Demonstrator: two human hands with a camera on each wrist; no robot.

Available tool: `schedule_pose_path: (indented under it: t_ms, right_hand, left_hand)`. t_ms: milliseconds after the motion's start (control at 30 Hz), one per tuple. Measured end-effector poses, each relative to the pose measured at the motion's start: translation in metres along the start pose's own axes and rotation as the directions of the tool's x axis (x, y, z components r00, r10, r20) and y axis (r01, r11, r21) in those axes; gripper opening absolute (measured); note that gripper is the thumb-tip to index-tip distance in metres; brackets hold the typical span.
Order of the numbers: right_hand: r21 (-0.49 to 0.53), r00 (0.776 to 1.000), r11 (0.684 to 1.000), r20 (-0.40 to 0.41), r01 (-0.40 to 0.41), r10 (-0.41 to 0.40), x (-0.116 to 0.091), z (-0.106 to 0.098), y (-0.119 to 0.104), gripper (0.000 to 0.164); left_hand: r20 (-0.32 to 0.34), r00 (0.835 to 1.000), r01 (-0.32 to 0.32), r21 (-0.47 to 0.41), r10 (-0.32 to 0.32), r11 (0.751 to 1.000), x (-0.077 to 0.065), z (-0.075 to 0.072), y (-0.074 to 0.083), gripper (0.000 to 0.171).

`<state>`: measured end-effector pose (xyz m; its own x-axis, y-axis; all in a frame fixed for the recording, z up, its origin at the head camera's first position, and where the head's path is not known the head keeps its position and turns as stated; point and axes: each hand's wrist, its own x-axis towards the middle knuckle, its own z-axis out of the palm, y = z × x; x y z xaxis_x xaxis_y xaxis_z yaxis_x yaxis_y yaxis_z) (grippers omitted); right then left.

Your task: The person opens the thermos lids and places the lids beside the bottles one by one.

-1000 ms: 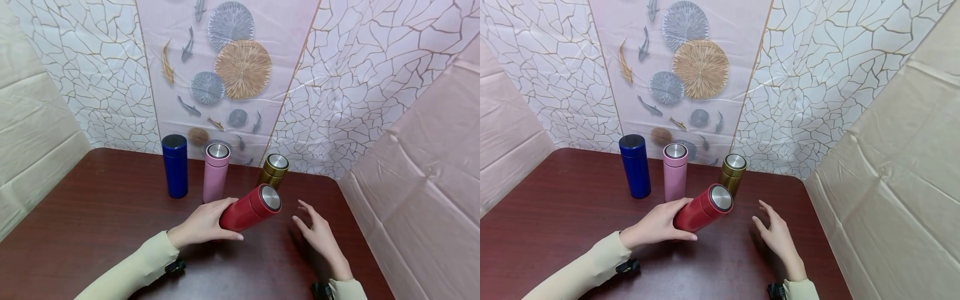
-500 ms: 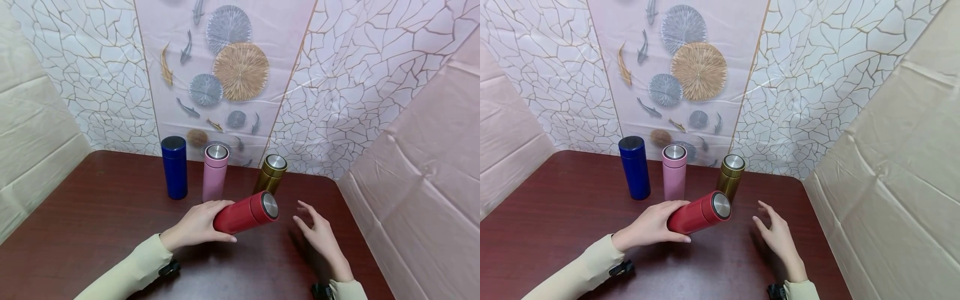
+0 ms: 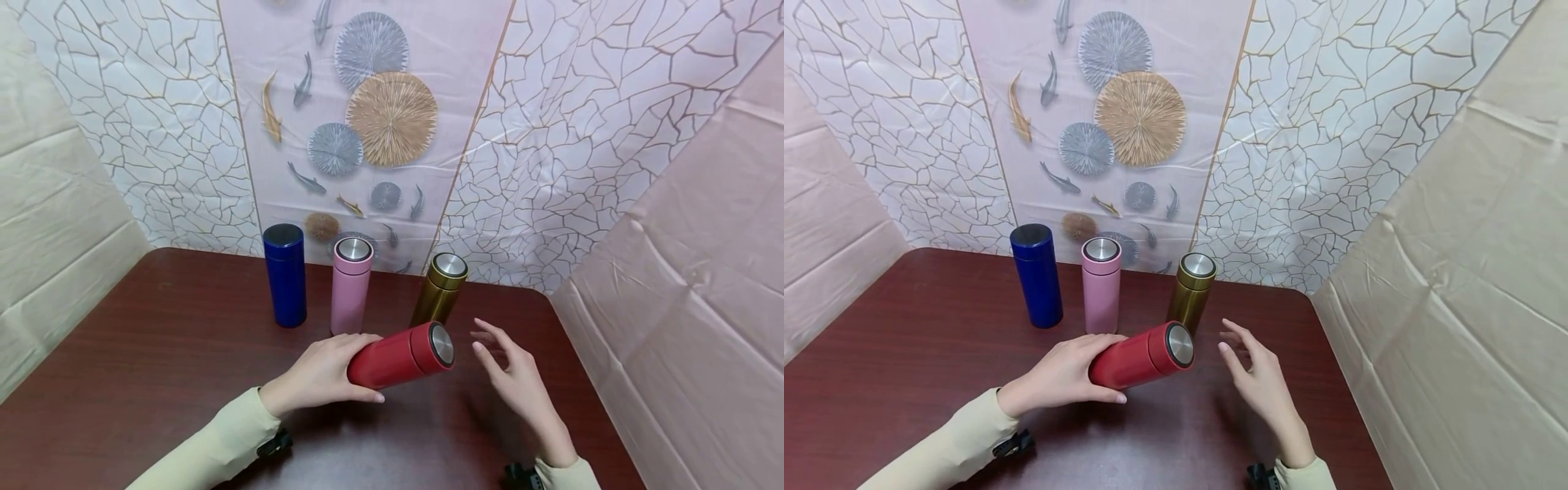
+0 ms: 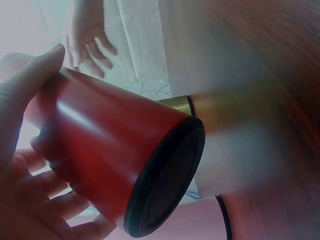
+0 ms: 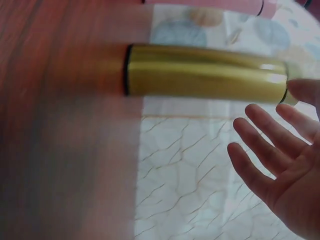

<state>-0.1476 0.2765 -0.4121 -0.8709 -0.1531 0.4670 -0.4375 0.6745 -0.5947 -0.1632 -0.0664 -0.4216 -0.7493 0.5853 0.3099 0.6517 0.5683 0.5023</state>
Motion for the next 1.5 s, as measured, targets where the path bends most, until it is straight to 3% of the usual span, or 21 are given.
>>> schedule_pose_path:
  t_ms: [233,433,700,833,1067,1300,1500]
  right_hand:
    - [0.063,0.995,0.995,0.063,0.075,-0.079,0.003,0.000,-0.034,0.046]
    - [0.143,0.969,0.977,0.169,0.159,-0.183,0.001,0.000,-0.046,0.063]
    - [0.039,0.964,0.980,0.177,0.196,-0.200,-0.005,0.003,-0.053,0.080]
    - [-0.017,0.966,0.978,0.159,0.210,-0.204,-0.005,0.004,-0.057,0.078]
    - [-0.068,0.969,0.973,0.132,0.221,-0.210,-0.004,0.005,-0.063,0.070]
    - [0.033,0.970,0.978,0.129,0.206,-0.208,-0.004,0.007,-0.067,0.059]
    - [0.103,0.957,0.967,0.152,0.232,-0.246,-0.006,0.006,-0.067,0.056]
  left_hand:
    - [-0.022,1.000,-0.020,0.043,0.021,0.999,-0.002,0.002,-0.002,0.079]
    - [-0.032,0.999,-0.030,0.048,0.032,0.998,-0.002,0.003,-0.002,0.080]
    - [-0.009,0.998,-0.054,0.067,0.055,0.996,-0.002,0.006,0.004,0.080]
    - [0.001,0.997,-0.081,0.089,0.081,0.993,-0.002,0.009,0.006,0.080]
    - [0.037,0.998,-0.061,0.061,0.059,0.996,-0.003,0.008,0.008,0.080]
    - [0.115,0.992,-0.054,0.002,0.053,0.999,-0.002,0.007,0.009,0.082]
    - [0.167,0.981,-0.098,-0.035,0.102,0.995,-0.003,0.002,0.008,0.079]
